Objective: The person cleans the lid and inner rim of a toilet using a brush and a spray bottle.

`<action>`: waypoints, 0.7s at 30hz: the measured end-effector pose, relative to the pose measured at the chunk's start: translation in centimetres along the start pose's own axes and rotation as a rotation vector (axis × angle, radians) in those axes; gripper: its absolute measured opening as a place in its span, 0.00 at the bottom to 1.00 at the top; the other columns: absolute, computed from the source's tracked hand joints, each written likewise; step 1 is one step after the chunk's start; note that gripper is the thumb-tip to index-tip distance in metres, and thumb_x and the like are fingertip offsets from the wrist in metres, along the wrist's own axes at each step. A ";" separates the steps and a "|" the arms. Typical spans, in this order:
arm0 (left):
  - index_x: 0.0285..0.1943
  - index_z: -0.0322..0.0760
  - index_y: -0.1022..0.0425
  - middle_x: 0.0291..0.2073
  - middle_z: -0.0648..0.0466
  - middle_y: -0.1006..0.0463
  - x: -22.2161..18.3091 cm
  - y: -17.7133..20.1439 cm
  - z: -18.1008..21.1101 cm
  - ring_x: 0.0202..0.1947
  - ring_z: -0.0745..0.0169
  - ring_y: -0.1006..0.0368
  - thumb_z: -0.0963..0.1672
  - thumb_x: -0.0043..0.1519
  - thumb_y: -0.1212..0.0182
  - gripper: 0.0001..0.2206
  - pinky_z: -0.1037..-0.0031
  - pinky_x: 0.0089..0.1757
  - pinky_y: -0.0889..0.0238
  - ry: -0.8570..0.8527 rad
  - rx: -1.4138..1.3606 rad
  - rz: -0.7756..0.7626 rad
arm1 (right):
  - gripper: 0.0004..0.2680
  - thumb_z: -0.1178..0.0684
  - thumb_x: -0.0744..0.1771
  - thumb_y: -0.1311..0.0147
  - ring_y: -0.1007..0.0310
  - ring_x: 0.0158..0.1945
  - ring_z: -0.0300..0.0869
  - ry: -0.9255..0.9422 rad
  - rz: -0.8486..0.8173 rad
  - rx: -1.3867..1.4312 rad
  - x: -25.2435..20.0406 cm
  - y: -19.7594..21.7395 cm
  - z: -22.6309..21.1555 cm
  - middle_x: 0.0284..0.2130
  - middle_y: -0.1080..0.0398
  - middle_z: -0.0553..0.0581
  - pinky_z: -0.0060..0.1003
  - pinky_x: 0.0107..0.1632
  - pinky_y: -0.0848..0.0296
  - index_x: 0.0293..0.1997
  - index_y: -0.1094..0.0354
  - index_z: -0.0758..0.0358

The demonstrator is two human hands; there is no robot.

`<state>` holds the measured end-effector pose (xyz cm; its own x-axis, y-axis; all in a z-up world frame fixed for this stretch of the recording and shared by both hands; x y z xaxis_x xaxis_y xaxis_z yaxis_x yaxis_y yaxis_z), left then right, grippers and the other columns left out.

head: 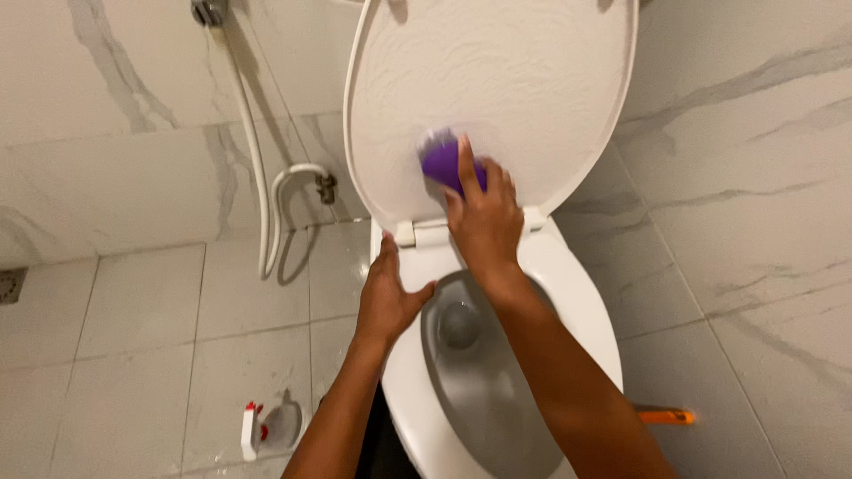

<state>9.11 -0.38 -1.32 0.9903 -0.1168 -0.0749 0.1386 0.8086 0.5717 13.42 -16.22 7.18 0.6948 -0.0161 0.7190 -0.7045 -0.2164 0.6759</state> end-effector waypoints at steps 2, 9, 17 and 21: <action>0.81 0.23 0.59 0.75 0.31 0.44 -0.1 -0.1 -0.3 0.76 0.36 0.50 0.48 0.56 0.28 0.49 0.54 0.71 0.56 0.010 -0.001 0.000 | 0.28 0.46 0.65 0.34 0.27 0.55 0.58 0.053 0.035 0.021 1.0 -0.1 -2.4 0.51 0.31 0.61 0.55 0.54 0.23 0.74 0.44 0.47; 0.79 0.21 0.52 0.75 0.33 0.44 0.9 -0.7 -2.0 0.78 0.36 0.55 0.52 0.53 0.26 0.50 0.51 0.72 0.69 -0.041 0.133 0.060 | 0.23 0.41 0.66 0.41 0.29 0.58 0.61 0.355 -0.031 -0.075 -2.5 -2.8 -3.6 0.53 0.30 0.56 0.62 0.61 0.30 0.72 0.42 0.27; 0.78 0.20 0.50 0.76 0.33 0.46 0.9 -1.1 -2.2 0.79 0.36 0.57 0.51 0.54 0.27 0.48 0.52 0.73 0.72 -0.044 0.108 0.036 | 0.26 0.48 0.64 0.35 0.30 0.57 0.61 0.225 0.011 -0.045 -1.3 -1.8 -2.1 0.52 0.31 0.60 0.63 0.60 0.30 0.71 0.38 0.38; 0.79 0.21 0.51 0.76 0.34 0.46 1.2 -1.2 -2.8 0.79 0.40 0.57 0.51 0.52 0.26 0.50 0.53 0.73 0.73 -0.010 0.091 0.049 | 0.21 0.47 0.66 0.38 0.29 0.57 0.64 0.323 -0.045 -0.010 -3.5 -2.1 -4.8 0.52 0.30 0.61 0.64 0.59 0.29 0.68 0.35 0.34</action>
<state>10.19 0.07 -4.37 0.9958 -0.0844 -0.0366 0.0880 0.7581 0.6462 11.78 -11.01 3.98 0.6447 0.3043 0.7012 -0.6763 -0.2006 0.7088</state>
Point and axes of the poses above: each hand's wrist, its own x-axis towards the middle knuckle, its own y-axis out of the back of the hand, z = x × y, the point moved 8 cm from there along x, towards the middle knuckle
